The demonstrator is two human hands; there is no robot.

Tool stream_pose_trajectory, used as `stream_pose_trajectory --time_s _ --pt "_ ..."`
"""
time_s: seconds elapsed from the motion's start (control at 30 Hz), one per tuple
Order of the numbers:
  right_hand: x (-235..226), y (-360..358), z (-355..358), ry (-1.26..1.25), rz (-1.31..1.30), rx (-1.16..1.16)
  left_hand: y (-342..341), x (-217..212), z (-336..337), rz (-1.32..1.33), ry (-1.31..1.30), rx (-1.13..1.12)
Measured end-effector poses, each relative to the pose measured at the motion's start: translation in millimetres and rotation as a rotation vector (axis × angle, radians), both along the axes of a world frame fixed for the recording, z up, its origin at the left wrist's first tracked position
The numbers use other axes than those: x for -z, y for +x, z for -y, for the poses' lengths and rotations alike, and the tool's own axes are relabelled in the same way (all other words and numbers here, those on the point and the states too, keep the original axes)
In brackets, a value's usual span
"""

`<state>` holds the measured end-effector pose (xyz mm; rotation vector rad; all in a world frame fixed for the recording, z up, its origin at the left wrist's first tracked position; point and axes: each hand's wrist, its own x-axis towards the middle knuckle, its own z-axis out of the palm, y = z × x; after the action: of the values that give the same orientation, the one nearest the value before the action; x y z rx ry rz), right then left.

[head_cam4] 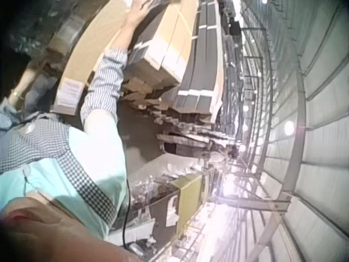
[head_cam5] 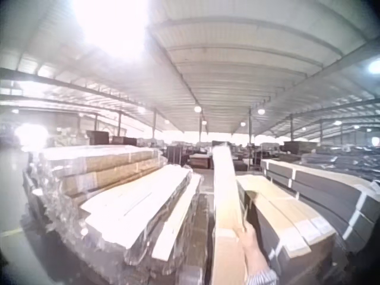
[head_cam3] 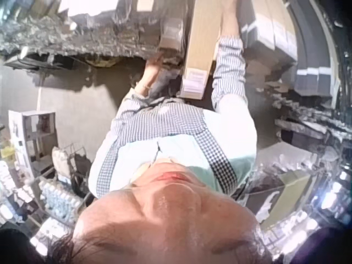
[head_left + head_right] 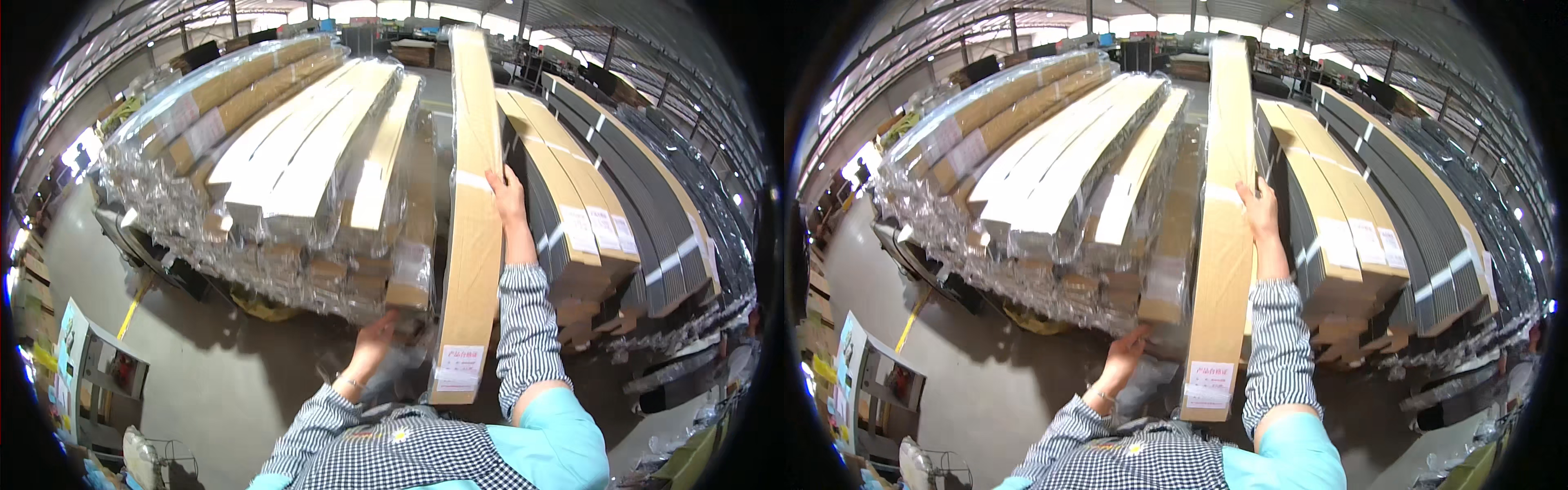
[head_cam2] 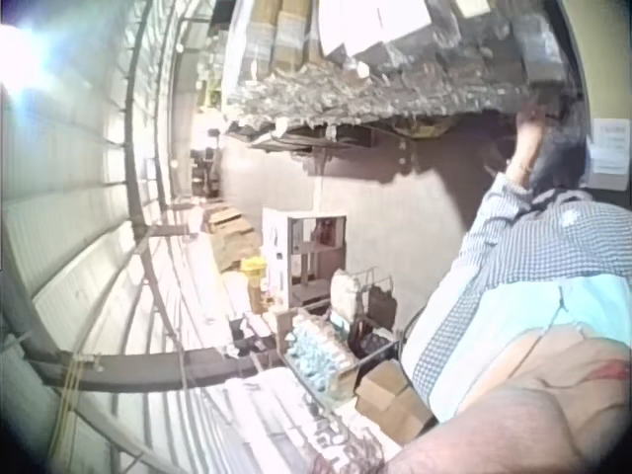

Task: Handling long boxed components and placing them into protective plastic bags.

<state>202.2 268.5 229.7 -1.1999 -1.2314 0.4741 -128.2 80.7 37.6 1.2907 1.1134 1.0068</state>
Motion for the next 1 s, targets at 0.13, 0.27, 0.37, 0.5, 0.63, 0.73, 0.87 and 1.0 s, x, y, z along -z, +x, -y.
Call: stream_pose_trajectory --time_s 0.13,0.27,0.37,0.5,0.63,0.73,0.87,1.0 --pt "5.1 -47.7 -153.7 -0.094 -0.117 -0.054 -33.3 36.2 -7.2 -0.216 0.173 -0.072" --pt "106.1 23.3 -266.8 -0.279 -0.439 -0.181 -17.2 9.4 -17.3 -0.420 -0.012 0.133" --pt "142.8 -29.7 -267.4 -0.174 -0.492 -0.339 -18.4 -22.4 -1.9 -0.336 0.094 0.092" --pt "183.0 -21.6 -228.9 -0.064 -0.140 0.046 -14.6 -17.4 -15.7 -0.406 0.124 0.168" --pt "304.5 28.7 -130.4 -0.360 -0.037 0.165 -9.9 -34.4 -39.4 -0.286 0.034 0.205" --pt "308.5 13.4 -9.5 -0.434 0.817 0.361 -27.9 -25.1 -29.7 -0.164 0.136 0.092" --pt "283.4 18.1 86.4 -0.551 0.870 0.423 -30.4 -17.8 -19.0 0.126 0.146 -0.248" --pt "329.5 24.3 82.0 -0.512 1.234 0.821 -12.7 -67.8 -4.8 0.082 0.273 -0.320"
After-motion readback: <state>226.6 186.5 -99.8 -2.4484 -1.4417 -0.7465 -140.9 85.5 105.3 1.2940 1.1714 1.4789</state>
